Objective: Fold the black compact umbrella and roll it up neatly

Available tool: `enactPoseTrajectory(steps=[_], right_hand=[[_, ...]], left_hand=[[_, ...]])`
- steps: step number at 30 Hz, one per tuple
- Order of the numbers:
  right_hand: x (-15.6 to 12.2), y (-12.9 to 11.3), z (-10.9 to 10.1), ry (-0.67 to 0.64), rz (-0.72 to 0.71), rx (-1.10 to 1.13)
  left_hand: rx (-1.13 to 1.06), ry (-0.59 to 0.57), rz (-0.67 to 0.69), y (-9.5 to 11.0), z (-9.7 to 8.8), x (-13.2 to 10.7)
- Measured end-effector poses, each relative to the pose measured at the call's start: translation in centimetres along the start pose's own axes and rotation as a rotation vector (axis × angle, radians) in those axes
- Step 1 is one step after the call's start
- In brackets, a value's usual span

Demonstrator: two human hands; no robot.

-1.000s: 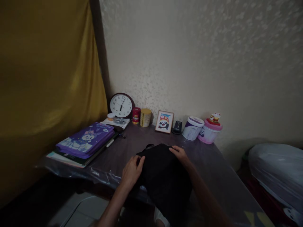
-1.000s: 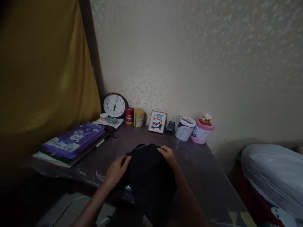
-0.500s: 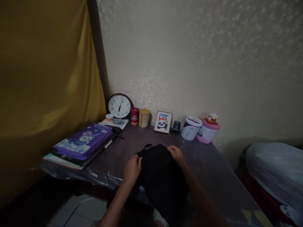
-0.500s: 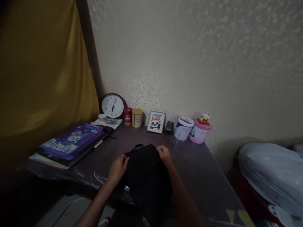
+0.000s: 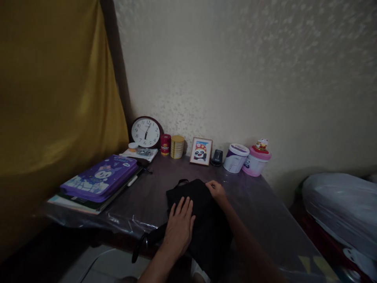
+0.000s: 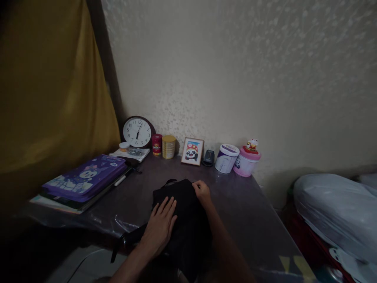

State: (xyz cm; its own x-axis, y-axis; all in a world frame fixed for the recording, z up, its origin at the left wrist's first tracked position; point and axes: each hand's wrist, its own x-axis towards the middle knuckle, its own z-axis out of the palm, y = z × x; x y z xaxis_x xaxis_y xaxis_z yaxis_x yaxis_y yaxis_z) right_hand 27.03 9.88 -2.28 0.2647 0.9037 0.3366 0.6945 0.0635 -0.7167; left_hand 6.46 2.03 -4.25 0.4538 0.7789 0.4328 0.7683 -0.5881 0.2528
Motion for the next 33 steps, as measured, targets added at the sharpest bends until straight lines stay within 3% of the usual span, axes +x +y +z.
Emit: enactPoseTrajectory(steps=[2, 4, 5, 8, 10, 15, 17, 20, 25, 28, 33], right_hand=[[-0.4, -0.9, -0.4, 0.083, -0.052, -0.038], [-1.1, -2.3, -0.7, 0.183, -0.193, -0.096], [-1.5, -3.0, -0.8, 0.15, -0.286, -0.099], [-2.4, -4.1, -0.7, -0.213, -0.512, -0.069], [-2.5, -3.5, -0.4, -0.335, -0.546, -0.098], [-1.4, 0.2, -2.0, -0.055, -0.304, -0.206], [-1.1, 1.4, -3.9, -0.06, -0.236, -0.184], [-1.5, 2.7, -7.0, -0.129, -0.094, -0.11], [-3.5, 2.8, -10.7, -0.561, 0.189, 0.193], [-4.5, 1.7, -11.9, -0.692, 0.208, 0.308], [-5.2, 0.1, -12.5, -0.772, 0.159, 0.354]], left_hand=[[0.025, -0.016, -0.041, -0.5, 0.2, -0.1], [0.032, -0.025, -0.068, -0.8, 0.1, 0.0], [0.031, -0.031, -0.078, -0.9, 0.0, 0.0], [0.019, -0.055, -0.123, -0.8, -0.1, 0.1], [0.009, -0.064, -0.16, -0.9, 0.0, 0.1], [-0.021, -0.068, -0.207, -1.5, 0.2, 0.0], [-0.024, -0.07, -0.235, -1.8, 0.1, 0.1], [-0.032, -0.099, -0.269, -2.0, -0.3, 0.2], [-0.054, -0.123, -0.282, -2.1, -0.6, 0.5], [-0.085, -0.132, -0.28, -2.4, -0.4, 0.6], [-0.098, -0.141, -0.315, -2.8, -0.2, 0.5]])
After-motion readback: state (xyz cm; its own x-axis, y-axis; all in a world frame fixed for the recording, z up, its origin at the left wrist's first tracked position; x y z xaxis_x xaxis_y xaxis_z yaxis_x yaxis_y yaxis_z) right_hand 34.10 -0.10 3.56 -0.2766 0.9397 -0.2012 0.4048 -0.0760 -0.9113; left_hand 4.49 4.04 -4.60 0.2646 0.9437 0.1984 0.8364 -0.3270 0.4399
